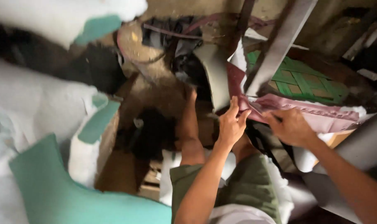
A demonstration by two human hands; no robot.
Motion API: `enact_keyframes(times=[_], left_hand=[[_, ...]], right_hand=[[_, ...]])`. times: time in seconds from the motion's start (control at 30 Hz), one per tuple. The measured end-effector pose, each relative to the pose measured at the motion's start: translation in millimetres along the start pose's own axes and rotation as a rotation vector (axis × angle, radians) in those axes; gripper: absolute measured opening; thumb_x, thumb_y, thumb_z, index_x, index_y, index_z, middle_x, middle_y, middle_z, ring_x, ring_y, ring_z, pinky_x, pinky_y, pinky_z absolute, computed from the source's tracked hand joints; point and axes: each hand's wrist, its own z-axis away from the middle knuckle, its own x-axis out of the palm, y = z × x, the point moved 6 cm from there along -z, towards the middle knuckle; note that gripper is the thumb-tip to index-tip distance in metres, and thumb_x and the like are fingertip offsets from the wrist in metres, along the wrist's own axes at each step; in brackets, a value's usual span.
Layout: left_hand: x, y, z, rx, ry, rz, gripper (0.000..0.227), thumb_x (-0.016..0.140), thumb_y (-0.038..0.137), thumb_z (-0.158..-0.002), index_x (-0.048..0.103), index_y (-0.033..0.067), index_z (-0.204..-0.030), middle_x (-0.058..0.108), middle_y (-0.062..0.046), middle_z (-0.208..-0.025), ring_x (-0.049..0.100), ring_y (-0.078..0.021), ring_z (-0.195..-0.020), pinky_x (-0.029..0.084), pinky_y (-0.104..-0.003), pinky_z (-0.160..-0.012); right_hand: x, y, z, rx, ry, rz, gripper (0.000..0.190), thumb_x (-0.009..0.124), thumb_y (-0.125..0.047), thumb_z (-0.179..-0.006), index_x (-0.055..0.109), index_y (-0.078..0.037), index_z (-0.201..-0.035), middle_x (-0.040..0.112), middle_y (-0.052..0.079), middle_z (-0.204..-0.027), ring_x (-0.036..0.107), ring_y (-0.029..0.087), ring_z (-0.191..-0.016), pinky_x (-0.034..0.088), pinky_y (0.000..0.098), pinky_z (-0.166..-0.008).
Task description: Removing old fabric and staples from a chair frame using a screwdriver as a pry tool.
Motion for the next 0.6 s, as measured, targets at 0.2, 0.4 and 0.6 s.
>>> enact_keyframes(times=[0.2, 0.4, 0.6], left_hand=[[-8, -4, 8, 0.054, 0.098, -0.054, 0.057, 0.072, 0.025, -0.091, 0.055, -0.011, -0.132, 0.057, -0.035, -0.128, 0.057, -0.0479, -0.117, 0.055, -0.049, -0.089], [-14, -40, 5, -0.58, -0.093, 0.622, 0.067, 0.058, 0.053, -0.096, 0.053, 0.0039, -0.141, 0.05, -0.01, -0.144, 0.055, -0.0332, -0.122, 0.046, -0.029, -0.106], [-6, -43, 12, -0.439, -0.057, 0.152, 0.06, 0.07, 0.056, -0.084, 0.065, 0.0185, -0.131, 0.067, -0.018, -0.122, 0.069, -0.0286, -0.104, 0.061, -0.025, -0.086]], right_hand=[[24, -31, 19, 0.464, -0.182, -0.046, 0.045, 0.061, -0.05, -0.089, 0.074, -0.013, -0.068, 0.07, 0.008, -0.053, 0.07, 0.028, -0.045, 0.059, 0.0411, -0.039], [87, -92, 9, 0.959, 0.146, -1.413, 0.039, 0.042, -0.034, -0.097, 0.052, 0.003, -0.104, 0.038, 0.002, -0.067, 0.047, 0.025, -0.053, 0.048, 0.0388, -0.055], [59, -115, 22, 0.709, 0.069, -1.124, 0.037, 0.044, -0.024, -0.096, 0.049, 0.011, -0.105, 0.043, 0.016, -0.074, 0.051, 0.033, -0.059, 0.048, 0.0436, -0.059]])
